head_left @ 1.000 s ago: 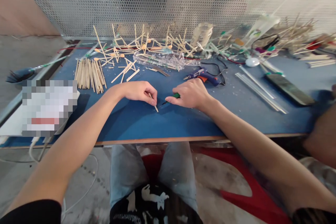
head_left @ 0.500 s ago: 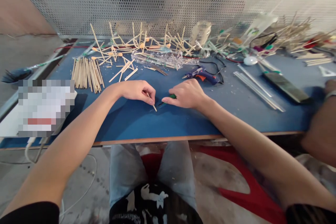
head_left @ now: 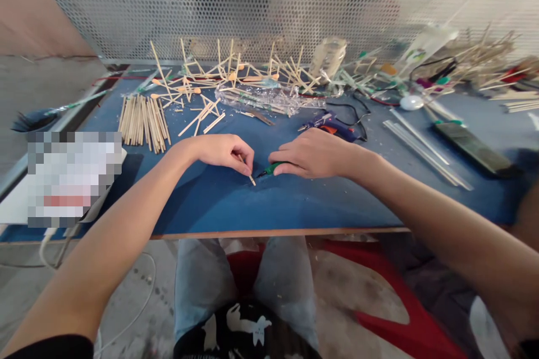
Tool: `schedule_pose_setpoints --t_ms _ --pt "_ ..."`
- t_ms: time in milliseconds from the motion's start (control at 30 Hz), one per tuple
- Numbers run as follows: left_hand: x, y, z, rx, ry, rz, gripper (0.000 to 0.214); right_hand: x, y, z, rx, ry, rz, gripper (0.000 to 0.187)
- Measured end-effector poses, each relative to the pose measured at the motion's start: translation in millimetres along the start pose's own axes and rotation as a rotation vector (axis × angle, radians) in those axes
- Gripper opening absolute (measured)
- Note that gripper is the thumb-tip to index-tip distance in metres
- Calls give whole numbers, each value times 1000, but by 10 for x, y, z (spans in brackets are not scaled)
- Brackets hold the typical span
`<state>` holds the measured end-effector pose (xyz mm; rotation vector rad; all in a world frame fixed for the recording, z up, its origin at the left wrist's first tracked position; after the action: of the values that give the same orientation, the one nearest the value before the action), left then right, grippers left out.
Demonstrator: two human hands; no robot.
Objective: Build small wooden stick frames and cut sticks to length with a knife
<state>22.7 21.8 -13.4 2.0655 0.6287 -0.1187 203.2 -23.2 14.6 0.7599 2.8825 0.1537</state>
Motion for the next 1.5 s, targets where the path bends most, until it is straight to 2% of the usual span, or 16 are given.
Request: schedule_pose_setpoints --t_ms 200,333,433,667,800,967,1100,1333,1500 --pt "-12 -1 6 -29 17 -2 19 -5 50 164 9 128 -100 53" --pt "-5 1 10 -33 16 -2 18 -73 131 198 22 189 -143 46" --pt "3 -9 11 -31 10 -12 20 -109 158 198 57 195 -132 43" --pt "-8 26 -1 21 0 -29 23 -100 31 130 74 179 -41 48" --pt "-15 53 -2 30 -3 -42 23 -132 61 117 105 171 -70 48" --pt "-18 87 -4 91 26 -69 22 -90 -30 169 -36 180 -47 47" --pt "-26 95 1 109 29 -85 20 -78 -95 158 -121 219 -82 46" --pt "-33 92 4 75 20 -47 17 -165 71 139 -11 251 -99 39" --pt "-31 103 3 65 39 -29 15 -112 19 185 -29 257 -132 38"
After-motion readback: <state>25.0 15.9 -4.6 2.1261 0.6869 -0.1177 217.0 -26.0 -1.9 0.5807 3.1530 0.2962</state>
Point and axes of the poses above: each hand's wrist, its own x-axis towards the middle knuckle, its own z-axis out of the palm, y = z × x, the point moved 5 cm from there along x, towards the middle knuckle
